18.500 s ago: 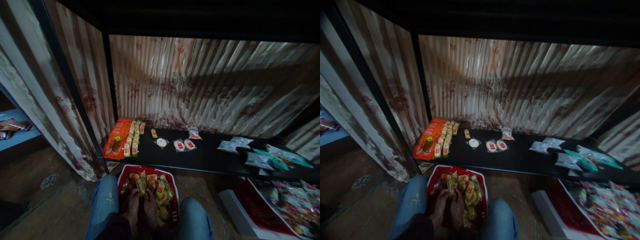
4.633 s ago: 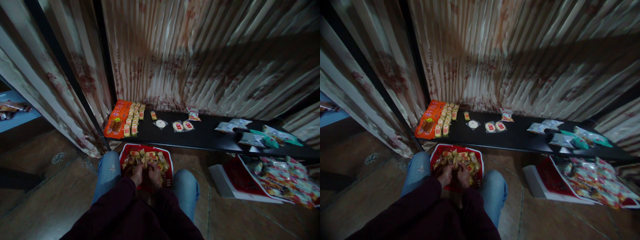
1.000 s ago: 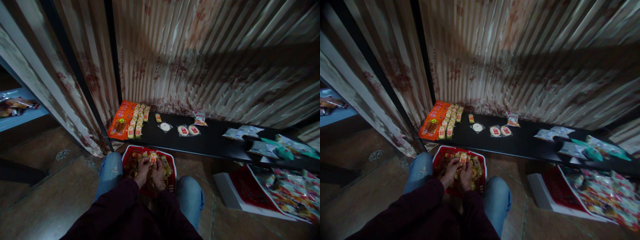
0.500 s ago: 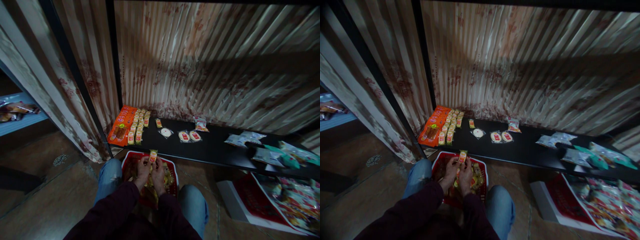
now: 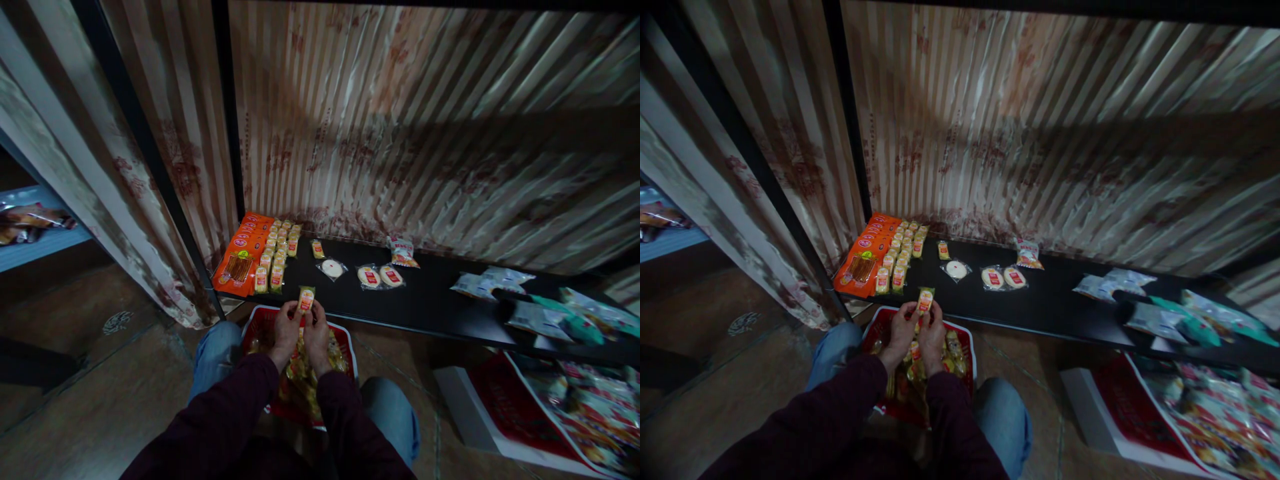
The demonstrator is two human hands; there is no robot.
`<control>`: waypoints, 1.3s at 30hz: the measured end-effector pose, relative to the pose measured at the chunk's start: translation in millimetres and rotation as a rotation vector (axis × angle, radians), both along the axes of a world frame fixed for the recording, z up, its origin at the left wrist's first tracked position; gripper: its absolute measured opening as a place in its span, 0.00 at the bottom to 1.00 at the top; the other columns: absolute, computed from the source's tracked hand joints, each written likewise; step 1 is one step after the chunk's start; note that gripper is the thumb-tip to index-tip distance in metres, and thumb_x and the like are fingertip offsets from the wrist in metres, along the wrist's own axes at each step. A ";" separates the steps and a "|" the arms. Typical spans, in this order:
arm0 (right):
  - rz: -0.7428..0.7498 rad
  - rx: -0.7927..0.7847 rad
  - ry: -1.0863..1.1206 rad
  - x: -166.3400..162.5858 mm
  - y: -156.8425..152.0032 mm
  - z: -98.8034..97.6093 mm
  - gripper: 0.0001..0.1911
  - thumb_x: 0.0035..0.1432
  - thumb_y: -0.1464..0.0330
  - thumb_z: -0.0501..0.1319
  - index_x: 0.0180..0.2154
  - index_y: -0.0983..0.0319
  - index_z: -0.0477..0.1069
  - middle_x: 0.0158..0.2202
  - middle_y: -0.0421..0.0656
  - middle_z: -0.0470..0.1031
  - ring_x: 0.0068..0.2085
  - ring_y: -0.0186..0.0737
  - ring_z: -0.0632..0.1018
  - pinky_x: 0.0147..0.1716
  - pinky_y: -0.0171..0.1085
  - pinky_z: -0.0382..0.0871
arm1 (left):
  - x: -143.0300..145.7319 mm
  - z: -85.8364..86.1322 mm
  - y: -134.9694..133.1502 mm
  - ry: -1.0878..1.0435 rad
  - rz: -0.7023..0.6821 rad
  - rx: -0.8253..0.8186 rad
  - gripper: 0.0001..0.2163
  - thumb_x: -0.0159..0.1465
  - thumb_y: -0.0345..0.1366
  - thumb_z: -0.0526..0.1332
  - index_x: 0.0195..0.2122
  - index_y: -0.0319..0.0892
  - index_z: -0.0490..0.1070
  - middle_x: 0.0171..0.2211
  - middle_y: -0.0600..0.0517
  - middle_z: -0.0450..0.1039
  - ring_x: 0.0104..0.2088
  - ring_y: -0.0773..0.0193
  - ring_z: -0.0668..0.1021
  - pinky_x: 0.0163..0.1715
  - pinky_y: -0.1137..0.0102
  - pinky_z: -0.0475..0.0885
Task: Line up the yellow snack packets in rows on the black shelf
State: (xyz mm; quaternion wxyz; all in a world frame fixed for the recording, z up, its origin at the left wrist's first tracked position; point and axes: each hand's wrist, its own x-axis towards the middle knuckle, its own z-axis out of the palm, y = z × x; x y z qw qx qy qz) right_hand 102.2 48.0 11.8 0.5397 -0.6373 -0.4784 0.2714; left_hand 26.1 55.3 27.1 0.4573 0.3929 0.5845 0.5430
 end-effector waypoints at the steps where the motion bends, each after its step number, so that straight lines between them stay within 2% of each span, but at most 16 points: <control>1: 0.001 -0.003 -0.005 0.4 2.1 1.4 0.21 0.57 0.62 0.51 0.49 0.64 0.70 0.44 0.51 0.78 0.44 0.44 0.77 0.47 0.43 0.68 | 0.6 0.6 1.9 0.011 -0.004 0.004 0.08 0.56 0.27 0.61 0.36 0.43 0.75 0.36 0.48 0.78 0.37 0.62 0.77 0.44 0.67 0.70; 9: -0.023 -0.013 -0.028 3.2 19.6 3.1 0.23 0.56 0.60 0.52 0.49 0.65 0.70 0.45 0.51 0.77 0.43 0.45 0.76 0.46 0.42 0.68 | 2.2 10.1 12.1 0.201 0.057 -0.027 0.09 0.55 0.24 0.60 0.35 0.42 0.75 0.37 0.47 0.75 0.38 0.60 0.75 0.45 0.65 0.69; 22: 0.004 0.004 -0.026 6.8 52.9 -1.8 0.22 0.56 0.60 0.53 0.49 0.63 0.70 0.46 0.50 0.78 0.44 0.44 0.78 0.45 0.41 0.70 | 2.9 13.1 35.1 0.056 0.093 0.016 0.11 0.54 0.23 0.57 0.33 0.44 0.75 0.37 0.48 0.76 0.42 0.58 0.75 0.52 0.63 0.66; 29: 0.012 -0.023 -0.071 8.4 70.9 -4.2 0.23 0.55 0.61 0.52 0.50 0.64 0.69 0.46 0.51 0.78 0.45 0.45 0.78 0.47 0.42 0.69 | 4.8 10.9 47.9 0.087 0.083 0.011 0.12 0.55 0.24 0.55 0.35 0.44 0.76 0.40 0.46 0.76 0.45 0.57 0.75 0.53 0.63 0.65; 39: 0.009 -0.043 -0.088 6.9 92.0 -1.2 0.22 0.55 0.64 0.52 0.49 0.61 0.70 0.44 0.48 0.79 0.42 0.43 0.78 0.45 0.41 0.70 | 6.7 7.9 62.0 0.033 0.055 0.052 0.11 0.60 0.32 0.56 0.40 0.43 0.76 0.46 0.45 0.76 0.49 0.56 0.75 0.56 0.62 0.65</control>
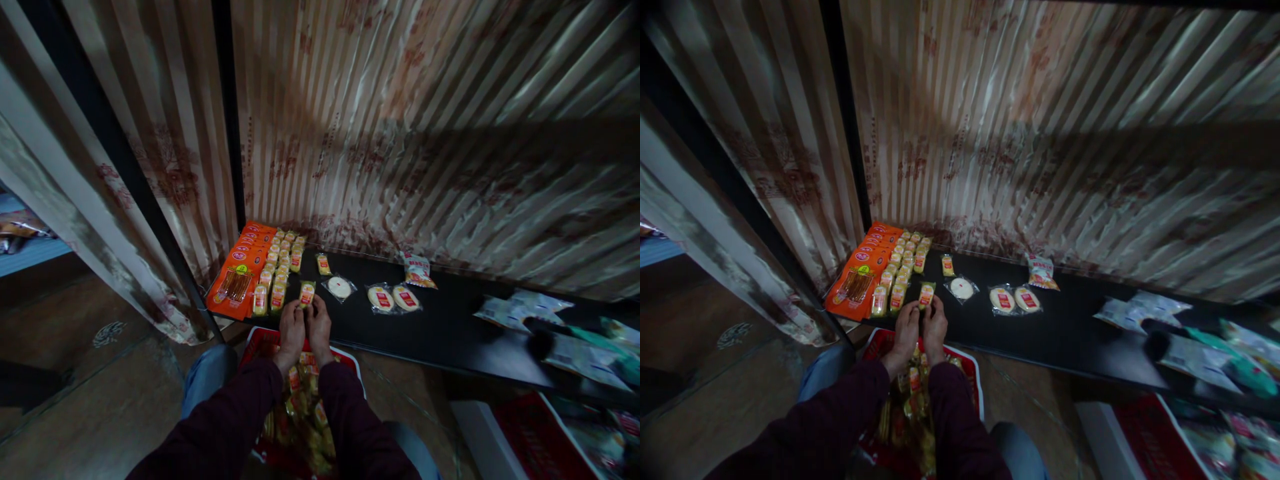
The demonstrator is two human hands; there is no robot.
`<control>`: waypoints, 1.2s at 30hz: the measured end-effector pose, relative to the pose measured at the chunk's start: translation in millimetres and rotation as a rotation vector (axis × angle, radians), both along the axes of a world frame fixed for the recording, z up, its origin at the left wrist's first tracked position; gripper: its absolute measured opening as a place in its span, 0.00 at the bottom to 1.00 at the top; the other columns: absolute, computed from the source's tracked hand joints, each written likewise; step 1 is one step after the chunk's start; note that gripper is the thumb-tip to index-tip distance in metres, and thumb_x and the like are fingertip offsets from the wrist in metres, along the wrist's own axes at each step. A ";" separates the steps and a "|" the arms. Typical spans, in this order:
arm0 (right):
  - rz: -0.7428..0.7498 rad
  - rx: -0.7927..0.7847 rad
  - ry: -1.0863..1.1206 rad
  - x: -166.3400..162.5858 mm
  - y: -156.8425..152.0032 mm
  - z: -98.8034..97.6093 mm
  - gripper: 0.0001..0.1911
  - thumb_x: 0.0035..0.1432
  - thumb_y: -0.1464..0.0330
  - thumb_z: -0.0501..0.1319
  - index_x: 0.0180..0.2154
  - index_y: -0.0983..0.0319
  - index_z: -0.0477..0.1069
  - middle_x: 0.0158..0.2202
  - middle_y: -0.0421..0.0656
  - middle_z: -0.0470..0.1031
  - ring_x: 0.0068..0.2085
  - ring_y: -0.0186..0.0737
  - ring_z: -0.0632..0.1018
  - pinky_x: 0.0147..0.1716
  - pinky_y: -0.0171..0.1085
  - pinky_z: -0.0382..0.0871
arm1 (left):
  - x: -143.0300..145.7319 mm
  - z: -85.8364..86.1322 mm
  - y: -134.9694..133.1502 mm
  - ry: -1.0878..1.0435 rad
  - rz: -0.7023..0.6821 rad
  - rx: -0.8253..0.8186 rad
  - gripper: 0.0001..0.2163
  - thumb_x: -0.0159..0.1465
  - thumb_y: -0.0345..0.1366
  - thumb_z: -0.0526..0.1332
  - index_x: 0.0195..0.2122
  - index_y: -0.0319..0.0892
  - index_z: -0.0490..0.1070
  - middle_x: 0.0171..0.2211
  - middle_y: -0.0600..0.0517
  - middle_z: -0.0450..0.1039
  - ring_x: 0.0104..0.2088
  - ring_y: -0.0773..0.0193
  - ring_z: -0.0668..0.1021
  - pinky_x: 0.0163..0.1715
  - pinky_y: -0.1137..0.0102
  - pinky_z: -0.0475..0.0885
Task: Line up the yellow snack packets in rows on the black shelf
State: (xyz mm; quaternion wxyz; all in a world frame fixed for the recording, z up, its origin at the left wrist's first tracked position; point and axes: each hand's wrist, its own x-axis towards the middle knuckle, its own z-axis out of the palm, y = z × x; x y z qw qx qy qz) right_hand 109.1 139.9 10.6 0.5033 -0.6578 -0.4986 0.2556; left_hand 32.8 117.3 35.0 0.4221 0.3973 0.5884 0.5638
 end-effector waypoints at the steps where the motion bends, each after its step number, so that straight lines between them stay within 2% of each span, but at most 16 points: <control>1: 0.002 -0.007 -0.006 -0.2 2.5 0.5 0.22 0.55 0.64 0.52 0.50 0.61 0.70 0.44 0.48 0.79 0.41 0.43 0.79 0.45 0.41 0.70 | 0.0 -1.0 1.9 -0.006 0.004 0.003 0.11 0.60 0.32 0.56 0.40 0.43 0.76 0.46 0.45 0.75 0.49 0.56 0.74 0.56 0.62 0.64; 8: -0.011 -0.026 -0.042 -1.1 21.0 0.4 0.22 0.53 0.63 0.53 0.49 0.62 0.71 0.41 0.48 0.80 0.37 0.42 0.79 0.39 0.39 0.71 | 2.2 -6.2 16.0 -0.071 0.007 0.023 0.11 0.62 0.36 0.56 0.42 0.42 0.75 0.52 0.44 0.74 0.56 0.57 0.72 0.61 0.63 0.60; 15: 0.027 -0.037 -0.042 -0.5 36.3 0.1 0.24 0.53 0.60 0.53 0.49 0.64 0.71 0.41 0.50 0.80 0.37 0.44 0.79 0.38 0.40 0.71 | 7.6 -8.9 25.3 -0.120 -0.001 0.032 0.13 0.62 0.38 0.58 0.46 0.41 0.75 0.58 0.44 0.69 0.61 0.56 0.67 0.64 0.64 0.56; 26: 0.025 0.005 -0.025 -5.7 61.6 2.7 0.22 0.53 0.63 0.53 0.47 0.64 0.71 0.41 0.49 0.80 0.38 0.42 0.78 0.39 0.39 0.71 | 6.3 -5.0 36.3 0.139 -0.142 0.070 0.23 0.67 0.43 0.47 0.58 0.38 0.67 0.66 0.43 0.56 0.66 0.58 0.59 0.66 0.61 0.53; 36: 0.058 0.013 -0.019 -6.2 70.1 1.0 0.20 0.53 0.66 0.54 0.48 0.62 0.71 0.40 0.45 0.80 0.37 0.40 0.78 0.42 0.38 0.71 | 9.4 -5.8 45.3 0.201 -0.131 0.051 0.24 0.68 0.44 0.45 0.59 0.37 0.65 0.67 0.43 0.55 0.67 0.60 0.57 0.67 0.63 0.50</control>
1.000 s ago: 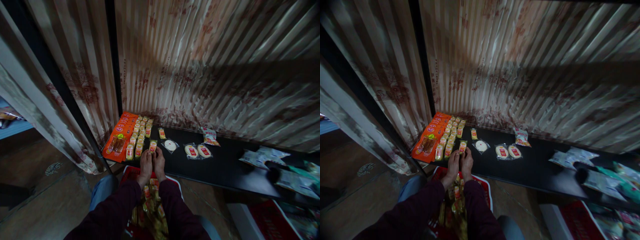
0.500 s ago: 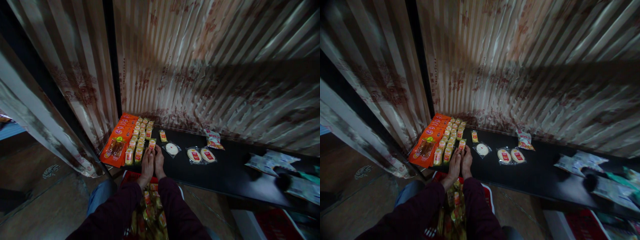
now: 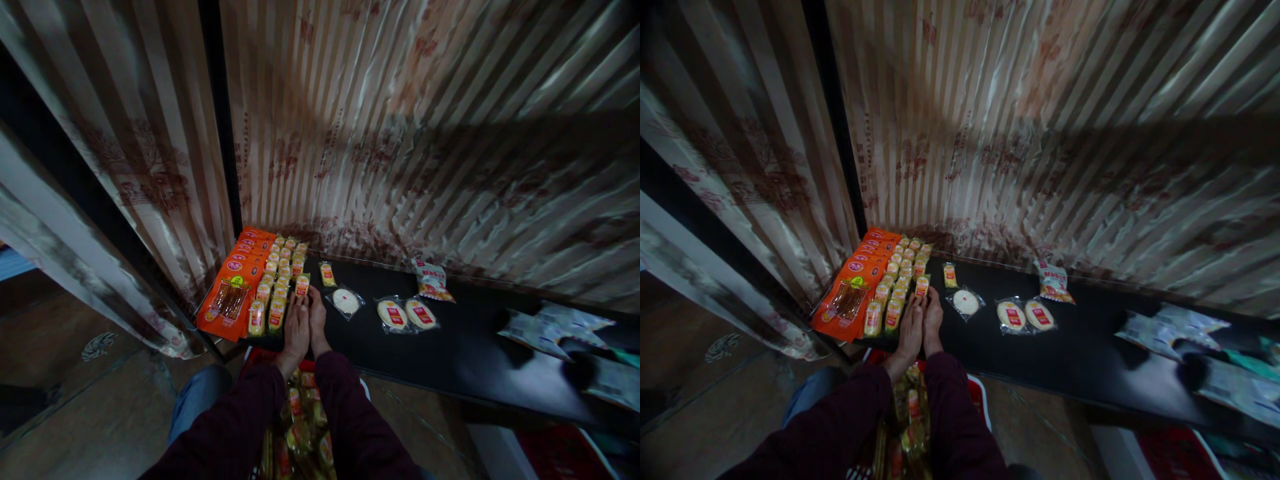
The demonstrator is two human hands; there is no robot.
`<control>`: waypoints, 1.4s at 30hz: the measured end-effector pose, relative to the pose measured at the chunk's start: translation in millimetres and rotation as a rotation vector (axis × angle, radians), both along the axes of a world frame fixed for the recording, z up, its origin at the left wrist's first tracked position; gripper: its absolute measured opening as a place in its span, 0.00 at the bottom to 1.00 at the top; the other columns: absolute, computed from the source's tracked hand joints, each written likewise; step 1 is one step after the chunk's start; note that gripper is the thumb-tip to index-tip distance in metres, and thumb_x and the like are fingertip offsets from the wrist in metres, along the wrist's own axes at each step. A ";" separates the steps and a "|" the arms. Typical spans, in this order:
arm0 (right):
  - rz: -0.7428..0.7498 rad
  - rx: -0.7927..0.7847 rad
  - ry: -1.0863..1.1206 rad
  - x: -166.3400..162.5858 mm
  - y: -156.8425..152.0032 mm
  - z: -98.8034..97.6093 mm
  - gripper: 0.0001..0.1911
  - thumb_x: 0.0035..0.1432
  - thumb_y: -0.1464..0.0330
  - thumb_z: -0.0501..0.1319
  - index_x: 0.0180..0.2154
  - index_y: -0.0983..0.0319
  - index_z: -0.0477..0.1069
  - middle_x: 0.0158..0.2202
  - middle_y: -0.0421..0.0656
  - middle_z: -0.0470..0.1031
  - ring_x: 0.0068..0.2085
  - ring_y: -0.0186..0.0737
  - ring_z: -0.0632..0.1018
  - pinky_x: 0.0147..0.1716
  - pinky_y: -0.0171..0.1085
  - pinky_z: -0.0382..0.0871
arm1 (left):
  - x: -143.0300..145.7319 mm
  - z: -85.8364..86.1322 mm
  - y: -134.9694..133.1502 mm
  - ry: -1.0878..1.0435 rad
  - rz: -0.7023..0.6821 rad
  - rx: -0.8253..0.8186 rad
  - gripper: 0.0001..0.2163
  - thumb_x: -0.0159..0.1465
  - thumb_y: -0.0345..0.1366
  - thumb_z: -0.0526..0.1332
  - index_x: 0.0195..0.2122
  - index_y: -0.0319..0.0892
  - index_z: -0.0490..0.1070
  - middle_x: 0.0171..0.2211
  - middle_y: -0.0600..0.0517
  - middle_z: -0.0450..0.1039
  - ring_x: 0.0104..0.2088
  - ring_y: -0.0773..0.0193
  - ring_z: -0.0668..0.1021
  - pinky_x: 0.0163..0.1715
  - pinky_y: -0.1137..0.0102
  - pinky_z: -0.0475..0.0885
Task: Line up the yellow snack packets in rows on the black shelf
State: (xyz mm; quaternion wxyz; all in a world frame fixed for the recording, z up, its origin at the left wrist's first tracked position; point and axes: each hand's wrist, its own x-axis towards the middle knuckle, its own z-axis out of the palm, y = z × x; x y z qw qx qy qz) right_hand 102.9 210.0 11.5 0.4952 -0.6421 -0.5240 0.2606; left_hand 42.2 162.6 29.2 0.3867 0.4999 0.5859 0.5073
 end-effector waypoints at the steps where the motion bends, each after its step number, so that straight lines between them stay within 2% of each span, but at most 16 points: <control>1: 0.004 -0.004 0.004 -0.1 1.0 0.1 0.20 0.53 0.66 0.54 0.48 0.62 0.71 0.40 0.45 0.80 0.38 0.40 0.78 0.42 0.38 0.71 | 0.1 0.1 0.9 0.004 0.007 -0.002 0.25 0.68 0.44 0.45 0.59 0.37 0.65 0.66 0.43 0.55 0.67 0.60 0.57 0.67 0.63 0.50; 8: 0.033 -0.010 0.019 -1.3 11.8 1.1 0.21 0.52 0.65 0.54 0.48 0.63 0.71 0.42 0.47 0.79 0.38 0.41 0.78 0.41 0.38 0.72 | 0.5 -1.4 8.2 0.041 0.023 0.040 0.23 0.68 0.42 0.45 0.60 0.39 0.65 0.66 0.45 0.57 0.67 0.60 0.58 0.67 0.61 0.49; 15: 0.064 -0.015 0.020 -1.2 21.1 -3.0 0.21 0.52 0.67 0.54 0.48 0.61 0.70 0.42 0.44 0.79 0.39 0.39 0.78 0.42 0.36 0.72 | 1.2 -4.6 14.6 0.104 0.014 0.033 0.26 0.68 0.43 0.43 0.60 0.35 0.64 0.66 0.42 0.55 0.68 0.60 0.55 0.68 0.61 0.48; 19: 0.056 -0.038 -0.018 -0.3 23.5 -5.5 0.22 0.52 0.67 0.54 0.49 0.63 0.70 0.42 0.46 0.79 0.39 0.41 0.78 0.42 0.38 0.72 | 2.6 -8.0 18.0 0.112 0.019 0.057 0.25 0.68 0.42 0.42 0.60 0.38 0.65 0.66 0.45 0.58 0.68 0.61 0.55 0.68 0.61 0.48; 23: 0.063 -0.003 -0.066 -1.0 25.7 -7.9 0.22 0.52 0.67 0.52 0.49 0.63 0.69 0.45 0.47 0.78 0.42 0.41 0.78 0.47 0.39 0.70 | 4.6 -10.9 19.4 0.088 0.033 0.071 0.26 0.68 0.43 0.42 0.61 0.36 0.62 0.66 0.43 0.55 0.67 0.61 0.56 0.67 0.61 0.49; 30: 0.038 0.022 -0.235 1.0 29.3 -9.1 0.23 0.53 0.65 0.51 0.49 0.66 0.71 0.47 0.53 0.77 0.46 0.46 0.75 0.51 0.45 0.67 | 5.2 -13.1 20.8 0.067 0.024 0.062 0.25 0.68 0.43 0.43 0.60 0.36 0.63 0.65 0.41 0.58 0.66 0.59 0.59 0.67 0.60 0.51; 34: 0.033 0.066 -0.218 3.4 30.6 -8.3 0.22 0.55 0.64 0.51 0.48 0.65 0.72 0.46 0.51 0.77 0.47 0.46 0.74 0.51 0.46 0.67 | 6.1 -11.7 19.4 0.067 0.035 0.072 0.25 0.68 0.43 0.42 0.61 0.38 0.62 0.65 0.43 0.59 0.66 0.60 0.59 0.67 0.62 0.50; 42: 0.021 0.016 -0.161 3.9 36.5 -7.5 0.25 0.55 0.61 0.53 0.50 0.66 0.72 0.48 0.52 0.76 0.48 0.46 0.75 0.52 0.47 0.67 | 5.7 -7.1 17.1 0.060 0.018 0.081 0.24 0.69 0.42 0.42 0.62 0.39 0.60 0.65 0.44 0.58 0.66 0.62 0.59 0.67 0.62 0.51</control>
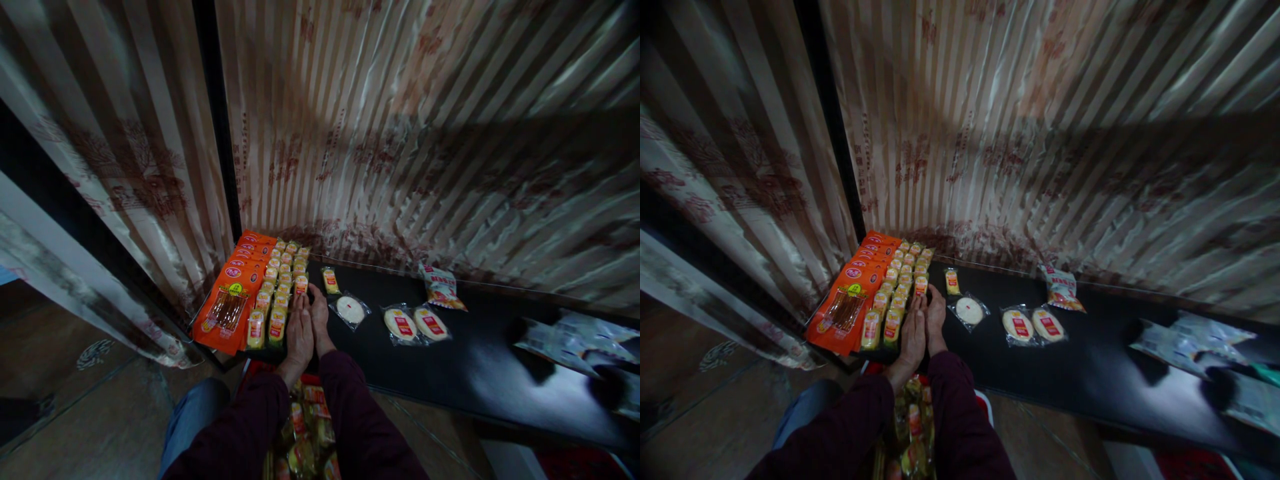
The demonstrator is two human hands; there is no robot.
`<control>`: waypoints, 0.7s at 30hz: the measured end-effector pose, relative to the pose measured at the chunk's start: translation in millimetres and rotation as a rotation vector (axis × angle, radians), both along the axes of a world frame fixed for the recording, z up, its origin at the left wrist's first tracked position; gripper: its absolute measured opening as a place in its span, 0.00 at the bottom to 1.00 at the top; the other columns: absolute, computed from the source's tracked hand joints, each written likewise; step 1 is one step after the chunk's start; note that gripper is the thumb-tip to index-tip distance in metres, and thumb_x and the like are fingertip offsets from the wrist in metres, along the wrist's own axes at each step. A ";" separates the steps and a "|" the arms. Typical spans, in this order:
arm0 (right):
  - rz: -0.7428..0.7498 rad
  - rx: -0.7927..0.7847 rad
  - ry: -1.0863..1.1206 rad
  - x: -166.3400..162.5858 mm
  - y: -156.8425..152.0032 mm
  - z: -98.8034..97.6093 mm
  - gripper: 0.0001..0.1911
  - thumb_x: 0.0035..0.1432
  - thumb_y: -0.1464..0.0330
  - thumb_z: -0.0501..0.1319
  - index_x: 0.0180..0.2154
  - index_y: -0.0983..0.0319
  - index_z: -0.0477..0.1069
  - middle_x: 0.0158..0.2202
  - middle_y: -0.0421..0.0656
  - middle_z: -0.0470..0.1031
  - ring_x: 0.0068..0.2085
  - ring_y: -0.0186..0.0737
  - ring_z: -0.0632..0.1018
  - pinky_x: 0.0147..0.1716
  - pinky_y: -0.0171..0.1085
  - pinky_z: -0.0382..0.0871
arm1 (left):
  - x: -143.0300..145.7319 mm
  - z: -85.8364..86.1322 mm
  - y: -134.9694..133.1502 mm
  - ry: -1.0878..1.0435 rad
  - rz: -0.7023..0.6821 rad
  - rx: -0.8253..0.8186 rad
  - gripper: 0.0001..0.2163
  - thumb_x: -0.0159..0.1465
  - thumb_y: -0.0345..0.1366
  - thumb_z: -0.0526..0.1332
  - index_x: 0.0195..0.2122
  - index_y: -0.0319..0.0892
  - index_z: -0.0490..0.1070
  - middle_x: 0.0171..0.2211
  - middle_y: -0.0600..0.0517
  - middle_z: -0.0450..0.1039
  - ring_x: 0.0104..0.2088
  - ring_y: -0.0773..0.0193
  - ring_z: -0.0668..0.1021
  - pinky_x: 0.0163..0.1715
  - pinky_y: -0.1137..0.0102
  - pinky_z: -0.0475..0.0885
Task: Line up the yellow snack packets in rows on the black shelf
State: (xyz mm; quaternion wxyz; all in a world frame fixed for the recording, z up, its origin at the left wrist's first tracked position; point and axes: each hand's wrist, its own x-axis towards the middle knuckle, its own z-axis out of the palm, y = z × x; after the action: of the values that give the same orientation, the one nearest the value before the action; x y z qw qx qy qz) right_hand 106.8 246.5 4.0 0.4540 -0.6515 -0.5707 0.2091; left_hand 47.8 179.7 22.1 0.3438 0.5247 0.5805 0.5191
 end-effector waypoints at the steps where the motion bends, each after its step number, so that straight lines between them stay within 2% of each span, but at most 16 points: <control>1: 0.005 0.003 0.015 0.0 0.3 -0.2 0.25 0.55 0.61 0.53 0.50 0.66 0.71 0.49 0.52 0.76 0.48 0.46 0.75 0.52 0.46 0.67 | -0.3 0.2 -0.6 0.004 0.001 0.005 0.25 0.69 0.42 0.42 0.63 0.38 0.60 0.65 0.43 0.57 0.67 0.61 0.58 0.67 0.61 0.51; 5: 0.006 0.008 0.077 0.5 0.0 -0.3 0.25 0.55 0.59 0.54 0.50 0.65 0.72 0.49 0.52 0.77 0.48 0.46 0.76 0.53 0.47 0.67 | -0.8 0.2 -2.7 0.028 0.005 0.032 0.25 0.69 0.43 0.42 0.63 0.37 0.59 0.66 0.43 0.55 0.68 0.60 0.55 0.68 0.61 0.49; 9: -0.011 0.004 0.126 -0.1 -0.4 4.6 0.28 0.57 0.56 0.52 0.51 0.68 0.71 0.52 0.55 0.74 0.52 0.48 0.75 0.56 0.48 0.65 | 0.6 0.3 -0.4 0.051 -0.005 0.040 0.25 0.69 0.43 0.42 0.64 0.39 0.58 0.67 0.46 0.55 0.68 0.62 0.54 0.68 0.62 0.47; 15: 0.126 0.037 0.237 -6.4 -2.2 19.1 0.27 0.59 0.59 0.50 0.55 0.64 0.67 0.50 0.50 0.76 0.53 0.42 0.74 0.54 0.40 0.68 | 1.5 1.7 5.8 0.012 0.009 0.012 0.25 0.69 0.43 0.42 0.64 0.40 0.57 0.67 0.45 0.54 0.67 0.63 0.56 0.68 0.63 0.48; 18: 0.135 0.056 0.231 -17.8 -14.7 22.0 0.26 0.59 0.60 0.50 0.55 0.64 0.67 0.50 0.50 0.76 0.55 0.42 0.73 0.55 0.41 0.66 | 1.0 1.2 7.5 -0.008 0.000 -0.003 0.25 0.69 0.43 0.42 0.63 0.39 0.59 0.67 0.44 0.54 0.67 0.63 0.56 0.67 0.64 0.49; 21: 0.144 0.063 0.217 -33.9 -35.2 20.2 0.25 0.59 0.61 0.50 0.55 0.60 0.68 0.50 0.48 0.76 0.56 0.43 0.72 0.56 0.43 0.66 | 1.2 0.1 8.7 -0.019 0.016 0.011 0.25 0.68 0.45 0.43 0.63 0.40 0.60 0.67 0.45 0.55 0.68 0.63 0.55 0.68 0.64 0.48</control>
State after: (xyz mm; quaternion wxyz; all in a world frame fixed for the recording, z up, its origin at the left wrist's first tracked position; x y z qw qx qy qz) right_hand 72.9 211.3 24.2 0.5170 -0.5678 -0.5700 0.2923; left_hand 49.0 188.5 22.2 0.3419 0.5171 0.5787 0.5300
